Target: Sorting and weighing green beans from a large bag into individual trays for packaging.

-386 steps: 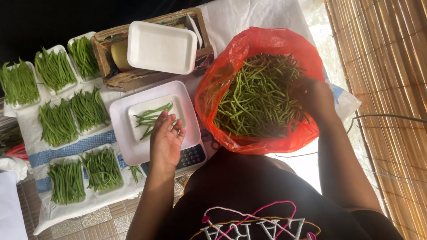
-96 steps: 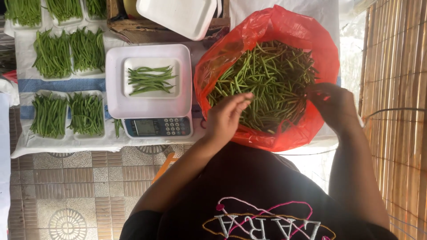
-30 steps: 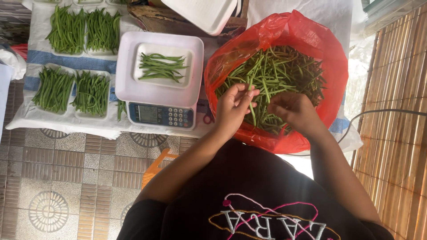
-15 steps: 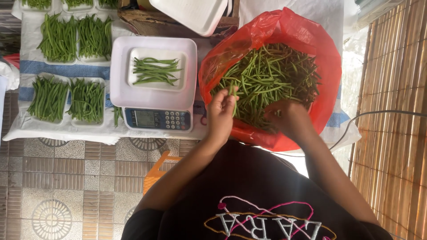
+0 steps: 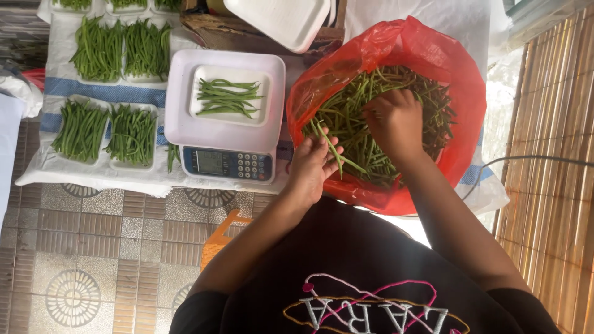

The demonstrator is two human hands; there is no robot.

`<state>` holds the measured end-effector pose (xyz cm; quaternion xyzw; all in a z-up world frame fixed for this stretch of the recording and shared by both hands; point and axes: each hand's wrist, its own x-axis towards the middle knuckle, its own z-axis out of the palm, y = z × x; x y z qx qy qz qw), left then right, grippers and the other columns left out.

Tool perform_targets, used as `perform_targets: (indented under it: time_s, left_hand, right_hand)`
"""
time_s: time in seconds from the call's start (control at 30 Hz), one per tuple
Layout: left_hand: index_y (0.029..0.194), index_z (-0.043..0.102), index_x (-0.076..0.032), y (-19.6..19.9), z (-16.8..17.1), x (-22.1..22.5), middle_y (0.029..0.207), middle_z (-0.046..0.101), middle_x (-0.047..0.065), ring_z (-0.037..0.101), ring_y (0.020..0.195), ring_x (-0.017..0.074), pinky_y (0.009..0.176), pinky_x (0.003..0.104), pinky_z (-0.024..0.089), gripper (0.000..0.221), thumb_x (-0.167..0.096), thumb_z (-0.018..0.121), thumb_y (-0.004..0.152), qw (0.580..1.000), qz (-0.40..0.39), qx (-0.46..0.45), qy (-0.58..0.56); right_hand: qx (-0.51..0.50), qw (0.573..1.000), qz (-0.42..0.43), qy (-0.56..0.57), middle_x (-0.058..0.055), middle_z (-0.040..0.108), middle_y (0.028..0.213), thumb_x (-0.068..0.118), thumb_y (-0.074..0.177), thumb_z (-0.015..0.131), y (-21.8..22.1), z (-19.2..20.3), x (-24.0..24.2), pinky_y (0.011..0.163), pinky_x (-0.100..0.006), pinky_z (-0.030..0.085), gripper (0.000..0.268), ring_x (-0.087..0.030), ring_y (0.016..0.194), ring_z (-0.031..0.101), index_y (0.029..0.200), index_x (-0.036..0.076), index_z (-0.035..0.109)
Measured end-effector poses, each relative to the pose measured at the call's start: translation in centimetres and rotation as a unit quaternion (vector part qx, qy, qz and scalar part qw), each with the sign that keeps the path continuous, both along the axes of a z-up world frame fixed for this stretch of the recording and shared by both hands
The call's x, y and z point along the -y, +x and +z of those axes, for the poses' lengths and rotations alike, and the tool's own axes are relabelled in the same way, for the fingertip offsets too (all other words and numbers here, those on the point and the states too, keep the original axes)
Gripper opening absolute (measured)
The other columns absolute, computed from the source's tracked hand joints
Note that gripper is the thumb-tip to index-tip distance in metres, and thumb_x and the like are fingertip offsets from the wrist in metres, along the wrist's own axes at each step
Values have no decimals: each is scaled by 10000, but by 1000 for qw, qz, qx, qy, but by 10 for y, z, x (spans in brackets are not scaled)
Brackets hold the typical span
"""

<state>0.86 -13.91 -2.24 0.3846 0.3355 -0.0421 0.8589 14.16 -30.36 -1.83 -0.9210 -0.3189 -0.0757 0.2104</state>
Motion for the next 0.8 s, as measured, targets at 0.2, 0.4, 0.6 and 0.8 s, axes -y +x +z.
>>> perform_targets:
  time_s: [0.2, 0.4, 0.6, 0.8]
  left_hand:
    - [1284, 561, -83, 4, 8, 8, 1136, 633, 88, 670, 1068, 235, 949, 484, 580, 242, -193, 543, 1068, 995, 6, 50, 82]
    - [1189, 637, -71, 4, 15, 15, 1085, 654, 49, 646, 993, 148, 930, 468, 596, 194, -197, 602, 1046, 994, -13, 58, 96]
    - [1257, 682, -82, -6, 38, 14, 1121, 662, 50, 653, 1059, 170, 885, 494, 608, 286, -213, 668, 1002, 991, -55, 50, 114]
    - [1234, 715, -107, -17, 17, 6, 1177, 681, 91, 650, 1128, 223, 866, 538, 595, 312, -286, 709, 978, 986, -59, 48, 146]
  right_hand:
    - [-164, 977, -1, 140, -43, 728, 892, 140, 942, 804, -39, 47, -13, 670, -387, 534, 91, -213, 753, 631, 1031, 156, 792]
    - [-293, 939, -49, 175, -60, 767, 833, 107, 852, 784, -68, 30, -19, 597, -367, 524, 157, -179, 650, 618, 998, 158, 815]
    - [-275, 945, -46, 172, -83, 746, 814, 107, 843, 802, -75, 23, -17, 610, -364, 536, 148, -201, 688, 616, 990, 92, 797]
    - [-270, 944, 31, 187, -152, 766, 824, 109, 848, 824, -71, 49, -21, 638, -442, 548, 109, -331, 708, 667, 940, 52, 806]
